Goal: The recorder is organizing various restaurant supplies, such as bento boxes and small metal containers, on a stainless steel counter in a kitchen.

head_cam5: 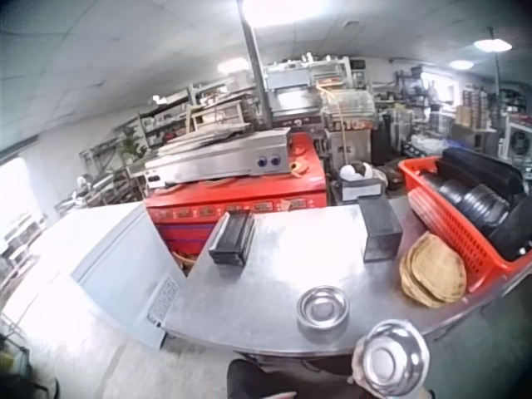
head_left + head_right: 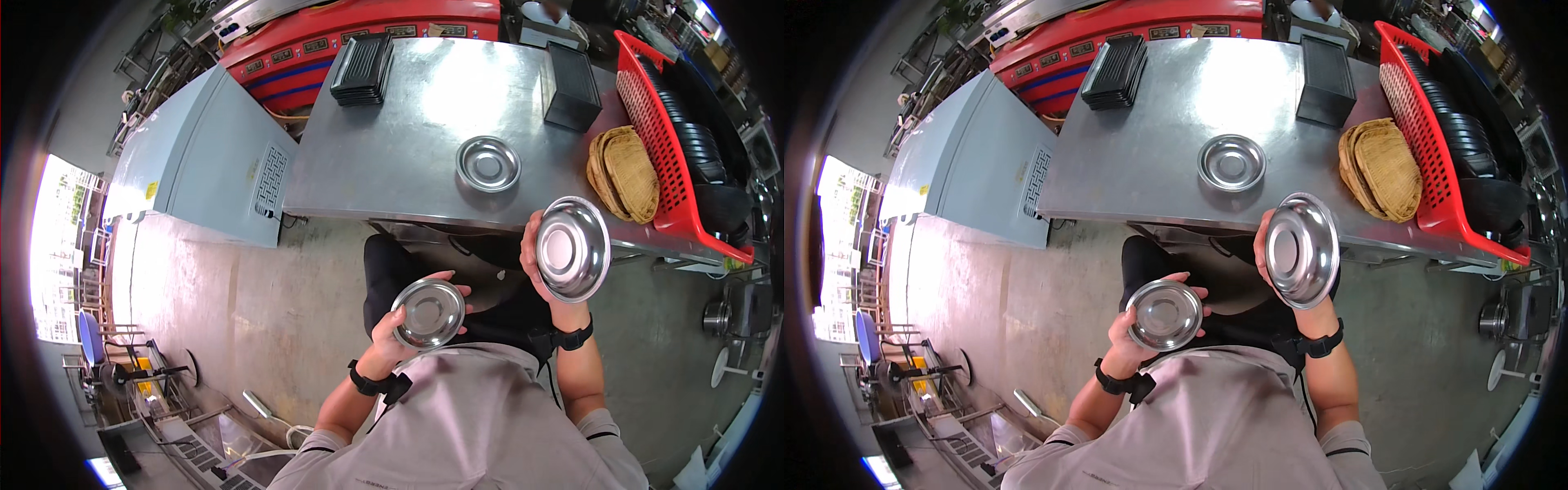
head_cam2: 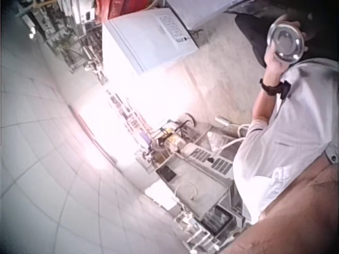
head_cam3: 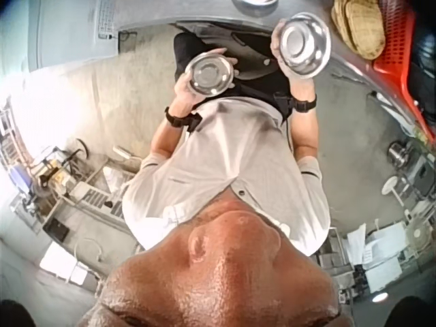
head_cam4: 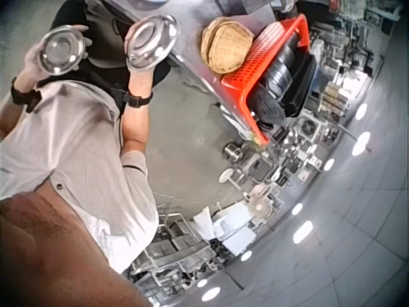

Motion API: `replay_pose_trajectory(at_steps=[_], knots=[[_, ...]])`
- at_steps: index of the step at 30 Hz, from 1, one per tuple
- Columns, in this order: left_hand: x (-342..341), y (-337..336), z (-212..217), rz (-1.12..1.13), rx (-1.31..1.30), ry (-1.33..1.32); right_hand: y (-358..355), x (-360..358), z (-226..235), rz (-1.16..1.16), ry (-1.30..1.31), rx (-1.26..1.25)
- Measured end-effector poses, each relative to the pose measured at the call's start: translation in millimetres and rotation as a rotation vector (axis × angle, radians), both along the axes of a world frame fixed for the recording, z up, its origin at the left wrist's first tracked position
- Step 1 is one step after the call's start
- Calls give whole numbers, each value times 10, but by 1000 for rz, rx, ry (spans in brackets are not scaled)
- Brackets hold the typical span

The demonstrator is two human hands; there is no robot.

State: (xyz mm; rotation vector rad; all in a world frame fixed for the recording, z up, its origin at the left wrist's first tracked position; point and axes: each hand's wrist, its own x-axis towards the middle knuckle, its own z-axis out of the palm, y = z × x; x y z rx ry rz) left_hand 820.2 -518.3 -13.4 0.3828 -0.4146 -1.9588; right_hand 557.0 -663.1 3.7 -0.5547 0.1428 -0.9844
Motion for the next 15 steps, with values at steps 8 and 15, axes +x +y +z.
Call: replay_pose_trajectory(at_steps=[8,15], knots=[[49,-10,-65,41,12,-4,1,189,42,-333,526,-153],[42,-180,-104,44,1,-91,-83,3,-60,-259,623,-200]])
